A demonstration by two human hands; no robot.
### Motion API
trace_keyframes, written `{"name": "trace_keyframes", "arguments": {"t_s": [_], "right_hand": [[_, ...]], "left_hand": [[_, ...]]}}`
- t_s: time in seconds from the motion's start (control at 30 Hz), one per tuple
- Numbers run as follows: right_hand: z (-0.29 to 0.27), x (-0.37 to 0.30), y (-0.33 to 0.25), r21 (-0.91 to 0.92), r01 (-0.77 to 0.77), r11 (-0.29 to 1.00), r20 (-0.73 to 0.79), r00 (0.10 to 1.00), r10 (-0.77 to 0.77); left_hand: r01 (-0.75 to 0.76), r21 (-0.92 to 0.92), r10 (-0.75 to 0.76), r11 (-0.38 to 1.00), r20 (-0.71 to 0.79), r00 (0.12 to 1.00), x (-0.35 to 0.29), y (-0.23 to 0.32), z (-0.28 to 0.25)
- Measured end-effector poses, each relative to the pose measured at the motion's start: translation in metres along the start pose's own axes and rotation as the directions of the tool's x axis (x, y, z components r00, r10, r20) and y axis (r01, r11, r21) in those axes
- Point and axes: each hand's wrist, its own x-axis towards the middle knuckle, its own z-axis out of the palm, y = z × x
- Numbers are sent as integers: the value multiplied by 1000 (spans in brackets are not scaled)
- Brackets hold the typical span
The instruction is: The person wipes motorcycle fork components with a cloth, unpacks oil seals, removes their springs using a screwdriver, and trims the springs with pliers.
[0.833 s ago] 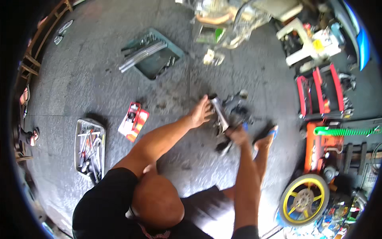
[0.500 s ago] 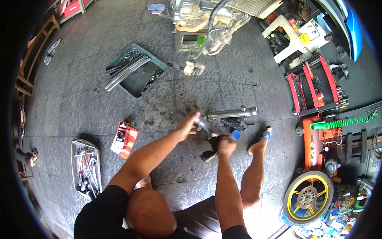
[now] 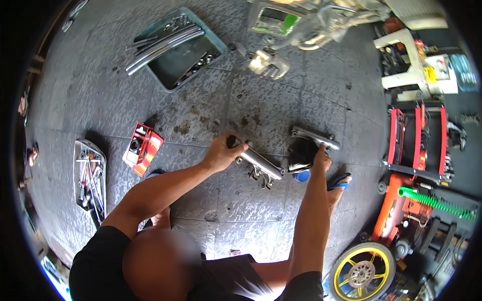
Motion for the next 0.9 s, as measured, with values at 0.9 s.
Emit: {"name": "trace_keyframes", "arguments": {"t_s": [0.9], "right_hand": [[27,-174,-5,615,563,552,82,650,-756]], "left_hand": [[-636,550,557,541,332,761,75,157,40]]}}
